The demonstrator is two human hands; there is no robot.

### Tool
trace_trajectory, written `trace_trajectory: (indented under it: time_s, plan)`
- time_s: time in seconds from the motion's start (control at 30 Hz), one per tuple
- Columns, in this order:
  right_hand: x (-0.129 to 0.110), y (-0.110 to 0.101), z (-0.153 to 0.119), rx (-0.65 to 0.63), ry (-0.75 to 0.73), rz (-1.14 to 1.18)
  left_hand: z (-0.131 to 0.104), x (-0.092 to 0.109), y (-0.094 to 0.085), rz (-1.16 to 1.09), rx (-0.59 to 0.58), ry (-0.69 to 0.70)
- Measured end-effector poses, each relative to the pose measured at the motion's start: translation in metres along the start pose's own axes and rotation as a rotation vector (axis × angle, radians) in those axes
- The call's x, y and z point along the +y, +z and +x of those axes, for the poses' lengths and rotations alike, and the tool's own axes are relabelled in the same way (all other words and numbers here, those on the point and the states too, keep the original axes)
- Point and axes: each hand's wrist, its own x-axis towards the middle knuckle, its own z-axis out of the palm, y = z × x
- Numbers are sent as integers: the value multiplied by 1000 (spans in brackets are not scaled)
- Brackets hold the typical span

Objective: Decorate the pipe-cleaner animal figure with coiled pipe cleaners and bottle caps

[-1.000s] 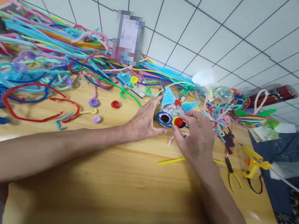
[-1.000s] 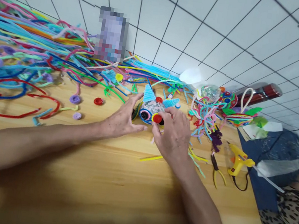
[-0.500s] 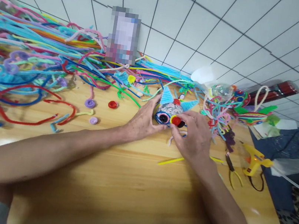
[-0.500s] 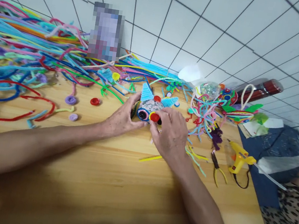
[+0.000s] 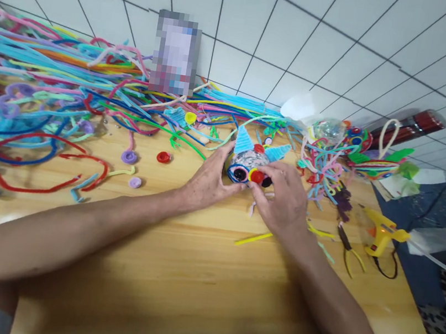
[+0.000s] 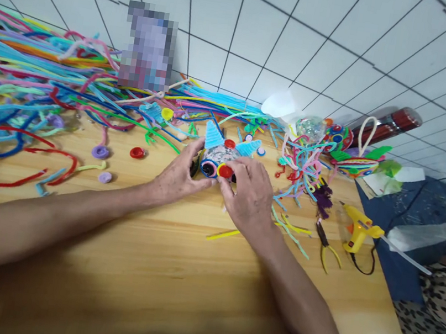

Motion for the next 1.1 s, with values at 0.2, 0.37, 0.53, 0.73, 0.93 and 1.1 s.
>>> trace_trajectory:
  time_s: [0.2, 0.37, 0.53, 0.73, 0.93, 1.1]
  plan:
    - [1, -4, 0, -26, 9, 43, -2, -4, 3, -11, 14, -20]
    - [1, -4, 0, -7, 4, 37, -4, -5, 3, 14, 6, -15]
    - [1, -1, 0, 11, 13, 66, -4, -4, 2, 22, 5, -9]
    - [1, 1, 0, 28, 21, 60, -5, -5, 1, 29, 0, -11]
    - [0, 2, 0, 33, 38, 50, -4, -5, 1, 43, 6, 18]
    - [-2, 1, 0, 9, 53, 50, -4, -5, 0, 62, -5, 11]
